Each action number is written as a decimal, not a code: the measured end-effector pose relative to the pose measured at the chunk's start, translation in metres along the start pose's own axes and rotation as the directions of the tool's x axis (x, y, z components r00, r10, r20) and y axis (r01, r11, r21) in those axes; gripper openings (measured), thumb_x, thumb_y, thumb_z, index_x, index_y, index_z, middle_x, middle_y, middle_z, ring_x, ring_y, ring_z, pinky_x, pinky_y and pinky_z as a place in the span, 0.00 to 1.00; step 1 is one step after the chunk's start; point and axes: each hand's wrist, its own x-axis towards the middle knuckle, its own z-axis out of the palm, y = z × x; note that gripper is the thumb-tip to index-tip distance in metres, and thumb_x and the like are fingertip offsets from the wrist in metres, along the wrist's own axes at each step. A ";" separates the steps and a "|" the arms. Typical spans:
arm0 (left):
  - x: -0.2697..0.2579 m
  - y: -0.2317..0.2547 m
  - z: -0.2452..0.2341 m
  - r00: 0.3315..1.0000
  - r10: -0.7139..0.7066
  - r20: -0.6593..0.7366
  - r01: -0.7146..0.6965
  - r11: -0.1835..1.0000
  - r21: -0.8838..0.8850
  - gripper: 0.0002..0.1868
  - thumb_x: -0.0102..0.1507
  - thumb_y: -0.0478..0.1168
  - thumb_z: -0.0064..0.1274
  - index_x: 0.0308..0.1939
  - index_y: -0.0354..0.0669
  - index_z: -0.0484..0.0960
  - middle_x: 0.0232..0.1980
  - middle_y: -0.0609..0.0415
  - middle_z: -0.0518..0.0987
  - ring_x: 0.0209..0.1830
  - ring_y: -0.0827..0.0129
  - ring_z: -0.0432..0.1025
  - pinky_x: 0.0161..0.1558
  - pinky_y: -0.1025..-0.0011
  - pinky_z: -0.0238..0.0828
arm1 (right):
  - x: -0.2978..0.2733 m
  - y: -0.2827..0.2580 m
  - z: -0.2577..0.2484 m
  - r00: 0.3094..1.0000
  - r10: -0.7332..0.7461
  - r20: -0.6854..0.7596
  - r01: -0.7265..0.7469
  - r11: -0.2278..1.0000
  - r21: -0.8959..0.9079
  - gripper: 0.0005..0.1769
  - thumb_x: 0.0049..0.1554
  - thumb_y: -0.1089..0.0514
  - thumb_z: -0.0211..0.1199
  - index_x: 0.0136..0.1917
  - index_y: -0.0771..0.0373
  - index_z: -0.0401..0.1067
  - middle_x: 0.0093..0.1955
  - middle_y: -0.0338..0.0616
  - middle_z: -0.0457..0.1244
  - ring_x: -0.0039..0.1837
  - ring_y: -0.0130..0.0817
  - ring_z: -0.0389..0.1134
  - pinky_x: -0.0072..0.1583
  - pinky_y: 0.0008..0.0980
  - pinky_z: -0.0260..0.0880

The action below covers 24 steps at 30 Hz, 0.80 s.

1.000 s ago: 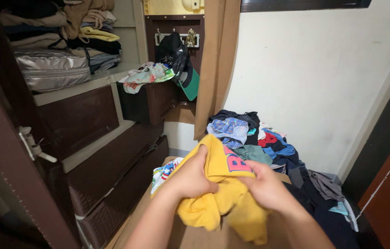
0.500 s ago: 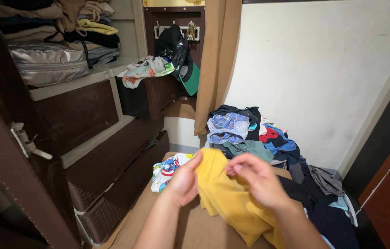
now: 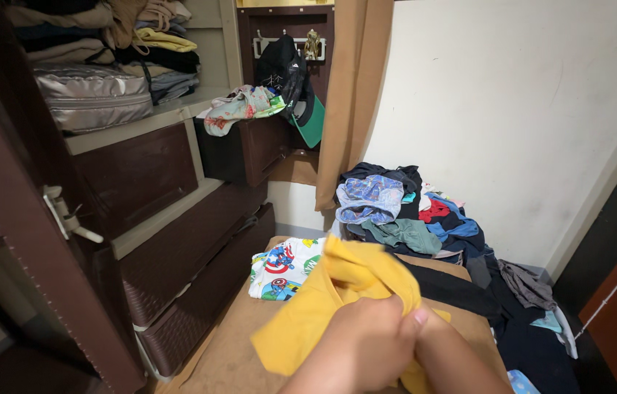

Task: The person folds several pieces of children's clothing on a wooden surface, including a white patterned shirt, a yellow t-shirt, and multiple pairs of shorts. The folded items are stacked neatly on the surface.

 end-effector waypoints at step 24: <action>0.081 -0.083 -0.157 0.976 0.209 -0.055 -0.212 0.869 -0.447 0.09 0.67 0.36 0.45 0.43 0.37 0.82 0.39 0.59 0.82 0.41 0.76 0.74 0.48 0.73 0.71 | -0.040 -0.233 -0.055 0.864 -0.423 0.272 0.430 0.902 0.036 0.07 0.70 0.64 0.57 0.58 0.68 0.73 0.37 0.35 0.66 0.41 0.29 0.64 0.55 0.38 0.67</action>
